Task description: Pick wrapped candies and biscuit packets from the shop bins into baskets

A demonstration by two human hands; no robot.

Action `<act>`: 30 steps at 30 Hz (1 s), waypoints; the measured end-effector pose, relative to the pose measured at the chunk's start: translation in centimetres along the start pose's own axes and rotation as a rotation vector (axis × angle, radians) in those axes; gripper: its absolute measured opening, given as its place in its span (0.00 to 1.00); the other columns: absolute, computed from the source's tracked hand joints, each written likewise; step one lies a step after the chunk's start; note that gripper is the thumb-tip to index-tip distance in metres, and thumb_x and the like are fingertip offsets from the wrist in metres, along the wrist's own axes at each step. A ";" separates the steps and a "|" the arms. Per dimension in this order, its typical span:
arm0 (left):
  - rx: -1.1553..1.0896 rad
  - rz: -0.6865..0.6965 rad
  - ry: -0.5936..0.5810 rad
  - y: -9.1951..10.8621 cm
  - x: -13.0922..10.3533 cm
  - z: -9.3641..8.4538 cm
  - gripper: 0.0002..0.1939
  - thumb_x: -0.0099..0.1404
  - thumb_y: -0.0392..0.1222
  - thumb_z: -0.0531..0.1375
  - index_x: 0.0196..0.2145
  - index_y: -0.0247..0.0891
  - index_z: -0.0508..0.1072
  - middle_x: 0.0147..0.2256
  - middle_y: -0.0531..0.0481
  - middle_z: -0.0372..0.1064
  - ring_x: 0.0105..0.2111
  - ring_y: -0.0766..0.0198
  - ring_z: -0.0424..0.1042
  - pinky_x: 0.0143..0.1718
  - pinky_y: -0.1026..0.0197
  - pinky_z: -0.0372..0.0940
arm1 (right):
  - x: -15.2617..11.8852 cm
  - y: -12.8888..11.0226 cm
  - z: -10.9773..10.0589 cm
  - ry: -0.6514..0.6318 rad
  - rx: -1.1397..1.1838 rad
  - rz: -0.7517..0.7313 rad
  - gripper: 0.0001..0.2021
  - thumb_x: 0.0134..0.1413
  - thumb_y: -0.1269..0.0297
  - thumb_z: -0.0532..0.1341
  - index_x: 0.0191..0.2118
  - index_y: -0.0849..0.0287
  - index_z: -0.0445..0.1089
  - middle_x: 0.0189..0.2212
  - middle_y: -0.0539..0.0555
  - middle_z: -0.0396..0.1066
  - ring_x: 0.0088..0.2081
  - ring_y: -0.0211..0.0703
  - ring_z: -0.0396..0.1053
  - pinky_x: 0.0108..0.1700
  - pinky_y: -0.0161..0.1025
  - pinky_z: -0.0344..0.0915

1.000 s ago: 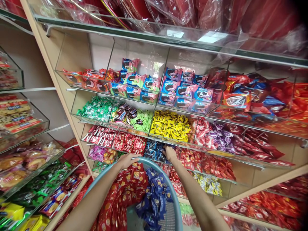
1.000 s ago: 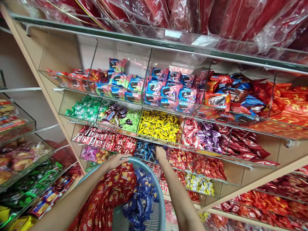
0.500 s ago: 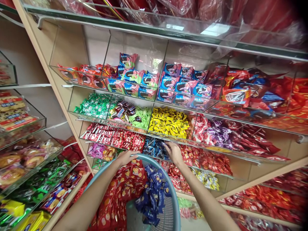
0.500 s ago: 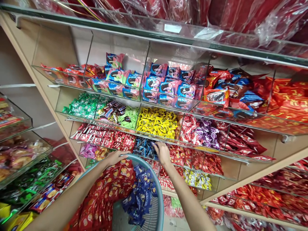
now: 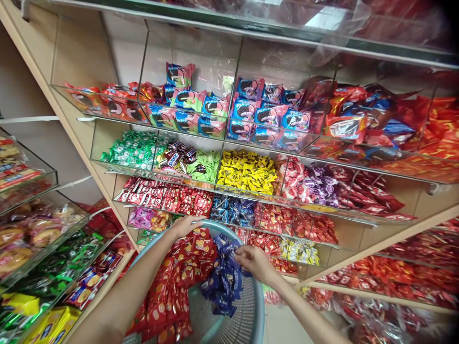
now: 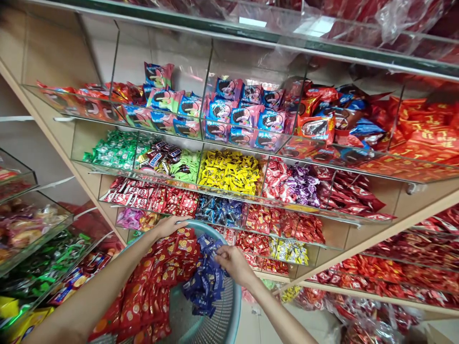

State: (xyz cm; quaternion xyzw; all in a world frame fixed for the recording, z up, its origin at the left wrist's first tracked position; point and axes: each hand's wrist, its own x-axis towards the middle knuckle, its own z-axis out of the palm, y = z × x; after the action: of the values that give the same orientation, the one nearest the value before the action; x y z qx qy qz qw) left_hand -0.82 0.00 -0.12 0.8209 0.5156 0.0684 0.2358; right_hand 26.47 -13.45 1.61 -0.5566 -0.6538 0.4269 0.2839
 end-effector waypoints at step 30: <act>0.013 -0.008 -0.004 -0.2 0.2 0.1 0.29 0.56 0.66 0.39 0.54 0.62 0.53 0.52 0.58 0.62 0.50 0.51 0.62 0.45 0.55 0.58 | 2.7 -1.8 -3.7 0.304 -0.743 -0.012 0.14 0.57 0.63 0.45 0.34 0.59 0.66 0.24 0.53 0.70 0.27 0.39 0.67 0.28 0.32 0.54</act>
State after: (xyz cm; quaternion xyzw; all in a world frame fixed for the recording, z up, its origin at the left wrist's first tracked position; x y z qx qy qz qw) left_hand -0.90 0.22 -0.33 0.8205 0.5188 0.0626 0.2316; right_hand 28.12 -10.01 4.63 -0.6742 -0.7175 0.0724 0.1593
